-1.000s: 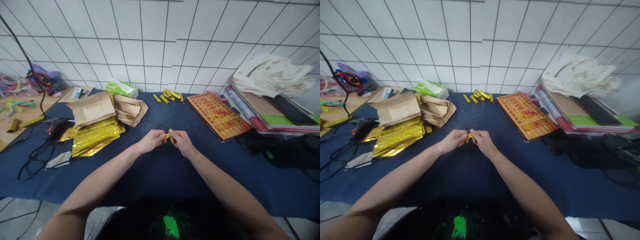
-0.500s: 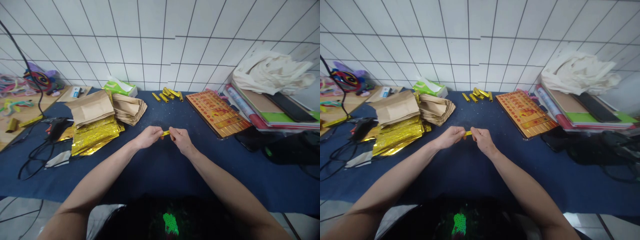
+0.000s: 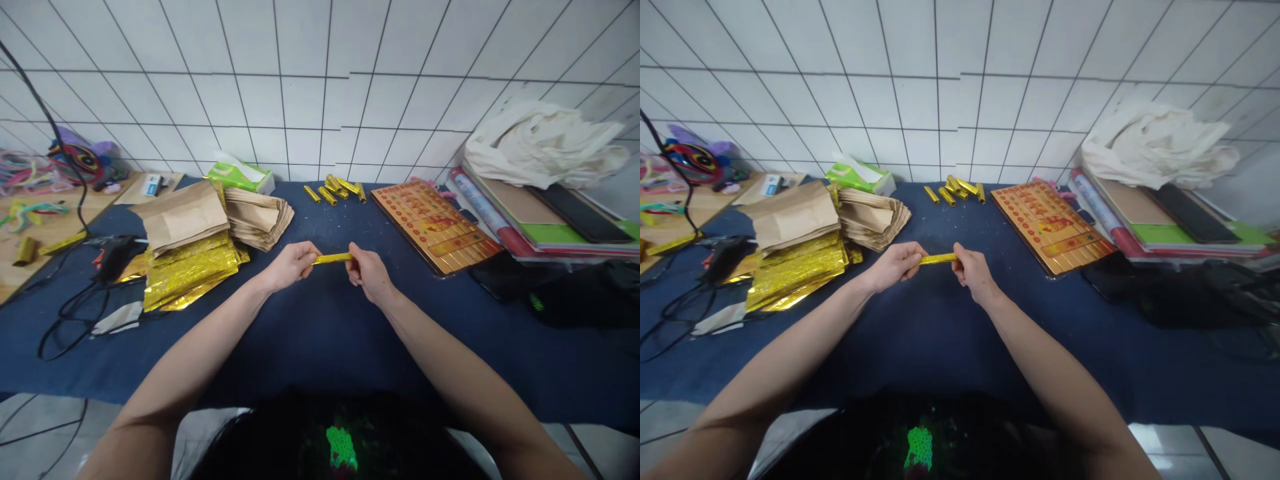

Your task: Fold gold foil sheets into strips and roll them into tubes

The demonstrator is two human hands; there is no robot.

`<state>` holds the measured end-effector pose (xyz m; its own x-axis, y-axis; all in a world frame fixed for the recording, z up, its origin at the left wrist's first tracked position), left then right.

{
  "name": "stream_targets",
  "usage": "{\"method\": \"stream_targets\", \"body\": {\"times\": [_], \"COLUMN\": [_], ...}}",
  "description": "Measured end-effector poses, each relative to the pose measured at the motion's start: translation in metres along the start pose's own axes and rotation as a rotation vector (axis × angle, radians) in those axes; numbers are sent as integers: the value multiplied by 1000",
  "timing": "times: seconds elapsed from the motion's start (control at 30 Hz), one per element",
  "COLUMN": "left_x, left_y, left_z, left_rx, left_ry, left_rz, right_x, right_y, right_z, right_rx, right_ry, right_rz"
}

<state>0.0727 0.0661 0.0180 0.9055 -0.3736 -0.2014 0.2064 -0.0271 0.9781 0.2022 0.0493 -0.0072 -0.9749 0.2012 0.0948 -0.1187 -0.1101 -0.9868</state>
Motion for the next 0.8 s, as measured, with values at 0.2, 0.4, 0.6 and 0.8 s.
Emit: {"method": "stream_targets", "body": {"times": [0.2, 0.4, 0.6, 0.8], "left_x": [1, -2, -7, -3], "left_y": [1, 2, -8, -9], "left_z": [1, -1, -3, -1], "left_rx": [-21, 43, -75, -76], "left_ry": [-14, 96, 185, 145], "left_rz": [66, 111, 233, 121], "right_x": [-2, 2, 0, 11], "right_y": [-2, 6, -7, -24], "right_z": [0, 2, 3, 16], "right_rx": [16, 99, -122, -353], "right_ry": [37, 37, 29, -29], "right_rz": [45, -8, 277, 565]}}
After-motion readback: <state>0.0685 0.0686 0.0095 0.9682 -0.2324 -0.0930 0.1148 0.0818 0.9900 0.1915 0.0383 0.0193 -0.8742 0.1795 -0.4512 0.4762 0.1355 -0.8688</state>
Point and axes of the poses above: each hand's wrist, its own z-axis away from the middle knuckle, its own x-axis out of the palm, y = z × x, the point moved 9 cm from there along -z, towards the middle knuckle, and after that the axes turned 12 degrees about y, right-handed, at the moved point
